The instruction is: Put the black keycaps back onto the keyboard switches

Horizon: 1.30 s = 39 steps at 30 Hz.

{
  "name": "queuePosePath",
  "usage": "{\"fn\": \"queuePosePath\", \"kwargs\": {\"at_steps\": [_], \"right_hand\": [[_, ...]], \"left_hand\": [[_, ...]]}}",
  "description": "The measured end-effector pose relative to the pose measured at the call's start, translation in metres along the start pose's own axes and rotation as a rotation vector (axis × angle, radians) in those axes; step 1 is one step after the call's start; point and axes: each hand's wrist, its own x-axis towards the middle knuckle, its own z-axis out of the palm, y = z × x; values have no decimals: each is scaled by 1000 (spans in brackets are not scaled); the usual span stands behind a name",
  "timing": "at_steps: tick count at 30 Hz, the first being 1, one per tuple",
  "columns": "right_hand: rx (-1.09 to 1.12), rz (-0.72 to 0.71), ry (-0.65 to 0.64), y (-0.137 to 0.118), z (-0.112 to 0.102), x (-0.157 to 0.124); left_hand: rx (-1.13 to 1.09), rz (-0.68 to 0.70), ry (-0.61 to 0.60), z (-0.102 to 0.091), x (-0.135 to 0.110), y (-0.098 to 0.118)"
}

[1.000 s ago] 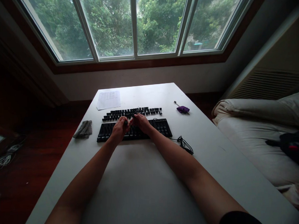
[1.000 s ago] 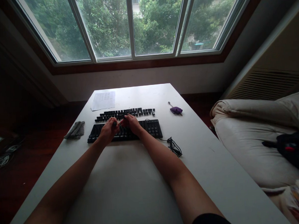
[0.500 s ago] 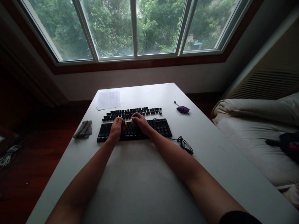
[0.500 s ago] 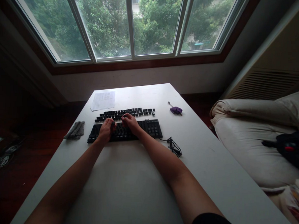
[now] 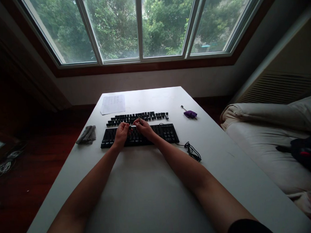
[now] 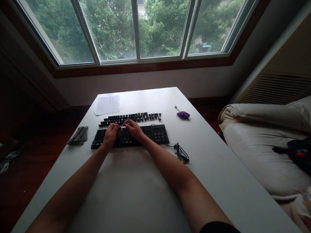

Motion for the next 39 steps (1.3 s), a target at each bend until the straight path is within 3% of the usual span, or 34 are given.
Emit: {"fn": "queuePosePath", "kwargs": {"at_steps": [5, 18, 31, 35, 39], "right_hand": [[-127, -53, -21, -1, 2, -2], [-154, -61, -88, -2, 3, -5], [-311, -70, -10, -8, 0, -6], [-381, -79, 81, -12, -13, 2], [-572, -32, 190, -16, -34, 10]], "left_hand": [[43, 15, -5, -2, -1, 1], [180, 73, 43, -2, -4, 4], [201, 78, 50, -3, -3, 5], [415, 154, 43, -8, -4, 3], [743, 235, -52, -6, -10, 0]]}}
